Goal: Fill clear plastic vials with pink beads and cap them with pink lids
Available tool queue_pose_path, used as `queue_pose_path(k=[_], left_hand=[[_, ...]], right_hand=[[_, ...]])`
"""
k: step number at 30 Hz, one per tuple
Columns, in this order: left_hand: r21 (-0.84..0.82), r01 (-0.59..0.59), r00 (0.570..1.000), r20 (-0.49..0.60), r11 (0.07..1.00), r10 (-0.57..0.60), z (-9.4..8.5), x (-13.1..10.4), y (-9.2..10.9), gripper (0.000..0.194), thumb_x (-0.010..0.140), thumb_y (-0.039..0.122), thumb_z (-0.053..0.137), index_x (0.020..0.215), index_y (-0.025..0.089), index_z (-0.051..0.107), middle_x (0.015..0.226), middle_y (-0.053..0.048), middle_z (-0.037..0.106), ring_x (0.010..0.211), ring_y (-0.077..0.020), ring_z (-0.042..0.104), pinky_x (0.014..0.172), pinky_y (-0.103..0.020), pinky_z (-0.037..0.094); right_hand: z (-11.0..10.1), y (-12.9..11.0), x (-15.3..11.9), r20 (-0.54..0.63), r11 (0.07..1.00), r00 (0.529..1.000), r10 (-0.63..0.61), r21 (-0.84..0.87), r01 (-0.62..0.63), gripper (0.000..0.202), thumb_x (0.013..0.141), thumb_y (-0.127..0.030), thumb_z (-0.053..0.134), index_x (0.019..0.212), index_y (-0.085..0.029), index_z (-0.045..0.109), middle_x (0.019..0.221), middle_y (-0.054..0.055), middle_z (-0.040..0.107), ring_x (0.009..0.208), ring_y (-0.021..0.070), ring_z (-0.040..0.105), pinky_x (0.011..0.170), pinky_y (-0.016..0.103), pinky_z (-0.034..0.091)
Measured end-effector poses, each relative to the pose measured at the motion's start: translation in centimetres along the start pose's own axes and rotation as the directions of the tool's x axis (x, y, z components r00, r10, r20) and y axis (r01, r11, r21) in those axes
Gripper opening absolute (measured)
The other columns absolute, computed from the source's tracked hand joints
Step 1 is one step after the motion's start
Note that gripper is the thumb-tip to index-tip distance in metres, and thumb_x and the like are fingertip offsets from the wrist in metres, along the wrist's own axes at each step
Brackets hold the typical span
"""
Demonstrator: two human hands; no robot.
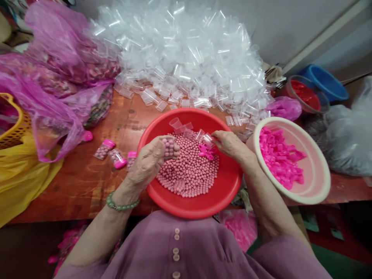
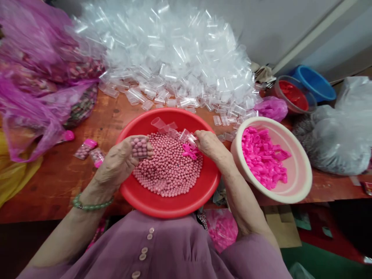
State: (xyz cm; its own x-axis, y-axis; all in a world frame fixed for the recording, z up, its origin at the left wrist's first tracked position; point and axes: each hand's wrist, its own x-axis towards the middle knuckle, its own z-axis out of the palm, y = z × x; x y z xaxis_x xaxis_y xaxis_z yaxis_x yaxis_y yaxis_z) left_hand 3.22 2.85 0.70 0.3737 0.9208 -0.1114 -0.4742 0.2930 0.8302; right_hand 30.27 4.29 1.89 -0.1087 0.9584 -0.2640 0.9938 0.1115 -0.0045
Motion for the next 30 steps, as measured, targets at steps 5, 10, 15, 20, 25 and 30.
queue_pose_path(k=[5, 10, 15, 20, 25, 30], left_hand=[[0.183, 0.051, 0.992, 0.104, 0.982, -0.071, -0.2, -0.5, 0.2, 0.017, 0.084, 0.028, 0.07, 0.096, 0.016, 0.066, 0.075, 0.0, 0.066, 0.068, -0.0091, 0.06, 0.067, -0.02, 0.05], [0.05, 0.11, 0.992, 0.063, 0.993, -0.113, -0.4, -0.3, -0.1, 0.025, 0.08, 0.027, 0.074, 0.1, 0.016, 0.065, 0.083, -0.001, 0.068, 0.077, -0.0113, 0.065, 0.077, -0.025, 0.055], [0.02, 0.15, 0.984, 0.099, 0.989, -0.151, -0.6, -0.3, -0.1, 0.038, 0.077, 0.017, 0.075, 0.113, 0.015, 0.062, 0.102, -0.006, 0.071, 0.096, -0.0159, 0.068, 0.093, -0.029, 0.052], [-0.061, 0.224, 0.958, 0.197, 0.973, -0.209, -0.7, -0.4, 0.0, 0.049, 0.071, 0.007, 0.075, 0.116, 0.015, 0.06, 0.099, -0.007, 0.074, 0.095, -0.0167, 0.069, 0.094, -0.031, 0.052], [-0.106, 0.234, 0.954, 0.218, 0.967, -0.207, -0.8, -0.5, 0.0, 0.05, 0.068, 0.006, 0.075, 0.115, 0.015, 0.061, 0.101, -0.008, 0.074, 0.094, -0.0165, 0.07, 0.094, -0.031, 0.051], [-0.097, 0.245, 0.956, 0.192, 0.965, -0.223, -0.7, -0.4, 0.0, 0.042, 0.069, 0.008, 0.077, 0.109, 0.014, 0.064, 0.096, -0.007, 0.073, 0.091, -0.0151, 0.07, 0.091, -0.03, 0.051]], right_hand=[[-0.6, -1.3, 1.1, 0.032, 0.997, 0.999, -0.01, -0.07, 0.012, 0.025, 0.095, -0.023, 0.047, 0.108, -0.01, 0.064, 0.107, 0.017, 0.07, 0.096, 0.0238, 0.066, 0.079, 0.029, 0.042], [-1.4, -2.2, 0.7, 0.104, 0.989, 0.993, -0.058, -0.129, 0.071, 0.025, 0.096, -0.027, 0.047, 0.096, -0.012, 0.067, 0.099, 0.016, 0.071, 0.093, 0.0253, 0.067, 0.075, 0.03, 0.043], [0.6, -3.3, 0.6, 0.177, 0.984, 0.983, -0.053, -0.156, 0.081, 0.031, 0.094, -0.035, 0.052, 0.11, -0.011, 0.063, 0.103, 0.019, 0.071, 0.095, 0.0278, 0.068, 0.071, 0.031, 0.047], [2.8, -4.2, 1.3, 0.168, 0.983, 0.984, -0.064, -0.156, 0.091, 0.026, 0.088, -0.018, 0.054, 0.111, -0.009, 0.062, 0.099, 0.02, 0.072, 0.094, 0.0277, 0.069, 0.07, 0.031, 0.049], [2.0, -3.2, 1.0, 0.04, 0.992, 0.993, -0.108, -0.057, 0.11, 0.025, 0.086, -0.022, 0.053, 0.106, -0.01, 0.063, 0.096, 0.018, 0.071, 0.085, 0.0257, 0.068, 0.071, 0.033, 0.051], [0.6, -3.6, 0.0, -0.256, 0.547, 0.964, 0.076, 0.819, 0.175, 0.027, 0.079, -0.038, 0.067, 0.096, -0.017, 0.061, 0.074, 0.0, 0.062, 0.059, 0.0122, 0.057, 0.055, 0.024, 0.049]])
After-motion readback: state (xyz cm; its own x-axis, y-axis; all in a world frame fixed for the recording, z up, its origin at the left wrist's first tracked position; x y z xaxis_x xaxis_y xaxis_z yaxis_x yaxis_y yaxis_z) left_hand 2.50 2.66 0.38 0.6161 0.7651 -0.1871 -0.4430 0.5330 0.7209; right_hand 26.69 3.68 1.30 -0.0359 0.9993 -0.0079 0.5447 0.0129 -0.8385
